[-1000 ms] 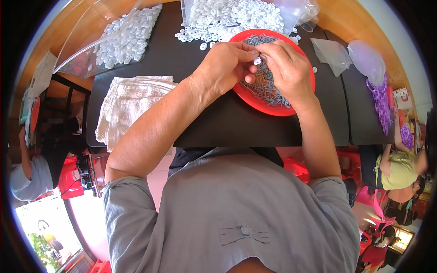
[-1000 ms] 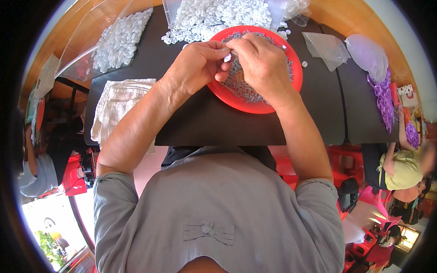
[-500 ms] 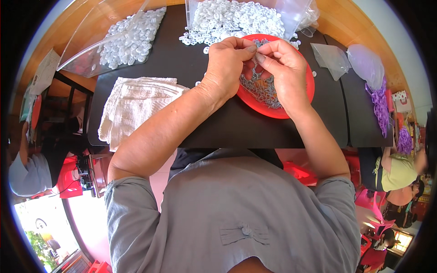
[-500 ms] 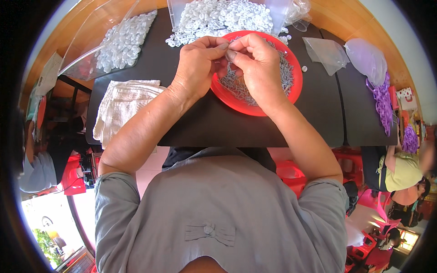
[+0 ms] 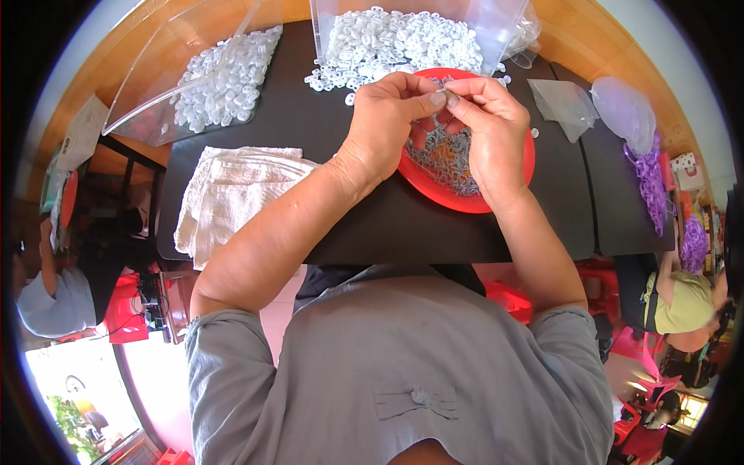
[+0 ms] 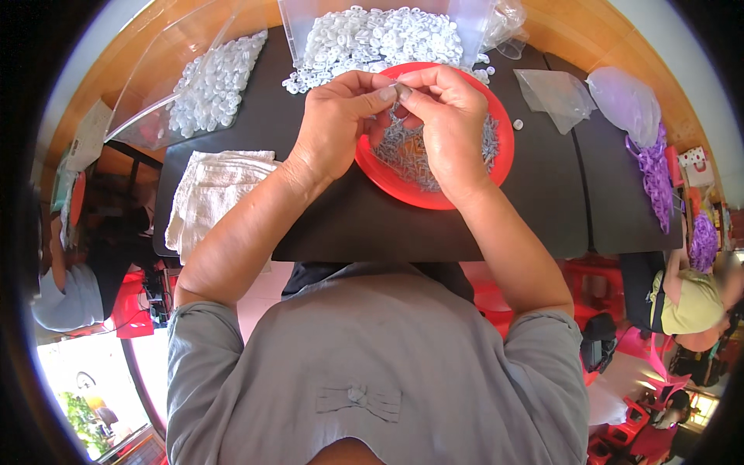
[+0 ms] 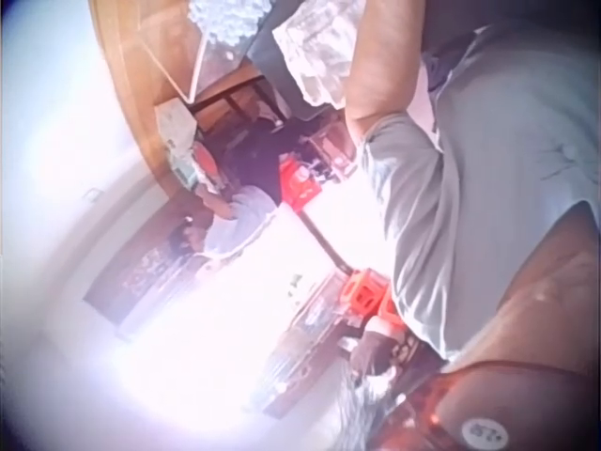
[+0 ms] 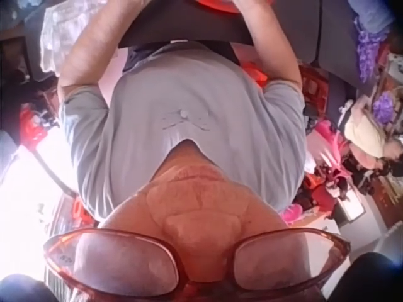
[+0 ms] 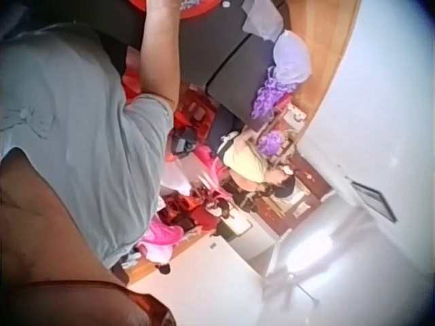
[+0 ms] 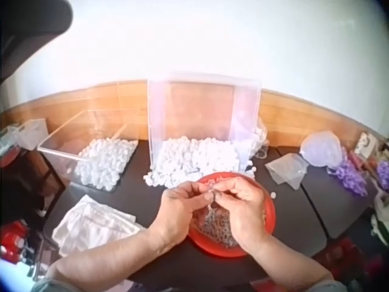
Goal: Manual assembly of small white plastic components with grey rubber gaskets.
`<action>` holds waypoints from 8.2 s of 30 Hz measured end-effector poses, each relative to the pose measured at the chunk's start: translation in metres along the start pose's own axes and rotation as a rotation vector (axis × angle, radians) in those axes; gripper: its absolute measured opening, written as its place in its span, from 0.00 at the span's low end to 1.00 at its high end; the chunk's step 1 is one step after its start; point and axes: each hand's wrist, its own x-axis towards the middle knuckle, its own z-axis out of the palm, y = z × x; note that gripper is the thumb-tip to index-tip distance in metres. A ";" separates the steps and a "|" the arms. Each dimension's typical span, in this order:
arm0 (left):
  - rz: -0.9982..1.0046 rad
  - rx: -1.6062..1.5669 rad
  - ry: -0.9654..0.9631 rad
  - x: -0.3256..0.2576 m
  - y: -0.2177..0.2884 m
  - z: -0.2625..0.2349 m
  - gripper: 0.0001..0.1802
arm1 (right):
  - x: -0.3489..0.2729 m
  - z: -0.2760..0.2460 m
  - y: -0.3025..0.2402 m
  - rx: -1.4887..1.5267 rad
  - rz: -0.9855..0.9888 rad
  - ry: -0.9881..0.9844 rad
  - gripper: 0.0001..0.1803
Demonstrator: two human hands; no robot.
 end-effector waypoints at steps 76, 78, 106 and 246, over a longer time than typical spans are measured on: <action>0.047 0.112 0.052 0.002 -0.022 0.007 0.05 | 0.000 -0.021 0.010 -0.845 -0.506 -0.101 0.07; 0.062 0.130 0.025 0.001 -0.022 0.004 0.04 | -0.020 -0.020 -0.026 -0.934 -0.485 -0.011 0.12; 0.311 0.463 -0.085 -0.004 -0.027 0.005 0.05 | -0.176 -0.123 0.311 -0.373 0.048 0.531 0.14; -0.222 -0.707 0.001 0.035 -0.016 -0.028 0.11 | -0.087 0.053 -0.173 0.059 -0.559 -1.454 0.07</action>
